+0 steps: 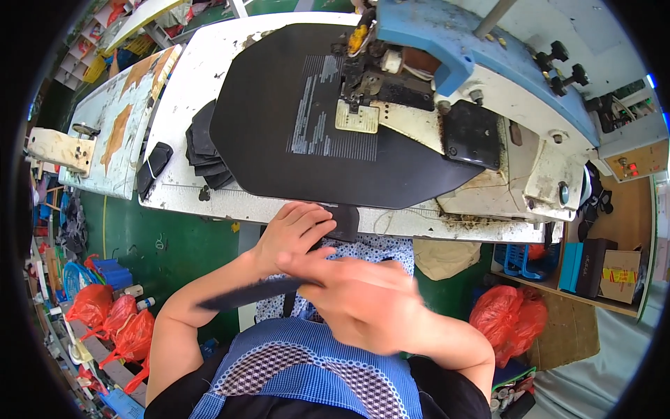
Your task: The recorder is using an industrial sewing machine to stitch together small black fabric components for shoes.
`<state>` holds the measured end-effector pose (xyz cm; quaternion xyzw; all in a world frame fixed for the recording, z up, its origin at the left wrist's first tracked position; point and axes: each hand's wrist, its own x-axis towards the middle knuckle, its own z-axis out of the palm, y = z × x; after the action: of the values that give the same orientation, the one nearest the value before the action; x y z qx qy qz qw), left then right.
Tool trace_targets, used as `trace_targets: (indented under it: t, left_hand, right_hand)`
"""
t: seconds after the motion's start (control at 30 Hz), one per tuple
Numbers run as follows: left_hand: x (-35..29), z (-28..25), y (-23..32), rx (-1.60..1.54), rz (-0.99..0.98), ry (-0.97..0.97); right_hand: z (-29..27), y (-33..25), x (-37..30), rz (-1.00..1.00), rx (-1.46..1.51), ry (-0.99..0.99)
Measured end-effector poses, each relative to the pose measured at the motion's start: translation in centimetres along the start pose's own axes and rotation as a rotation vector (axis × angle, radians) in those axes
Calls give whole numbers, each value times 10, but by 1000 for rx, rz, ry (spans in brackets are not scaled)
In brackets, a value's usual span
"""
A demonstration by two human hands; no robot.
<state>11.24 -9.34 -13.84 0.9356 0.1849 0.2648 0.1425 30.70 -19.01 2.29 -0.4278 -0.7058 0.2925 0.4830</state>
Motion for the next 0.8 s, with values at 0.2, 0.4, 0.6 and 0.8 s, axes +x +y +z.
trace_targets:
  t: [0.2,0.4,0.6,0.8]
  left_hand:
    - [19,-66,35,-99,449,234]
    - [85,-139,23,52,56,177]
    - [113,-140,-1,52,9,-2]
    - [126,-135,-10,36,34,-18]
  right_hand:
    - [-30,31,46,-401,-719,228]
    - [-21,44,43,-417,-721,263]
    - [-17,44,45,-398,-695,289]
    - [-17,48,46,-399,-721,311]
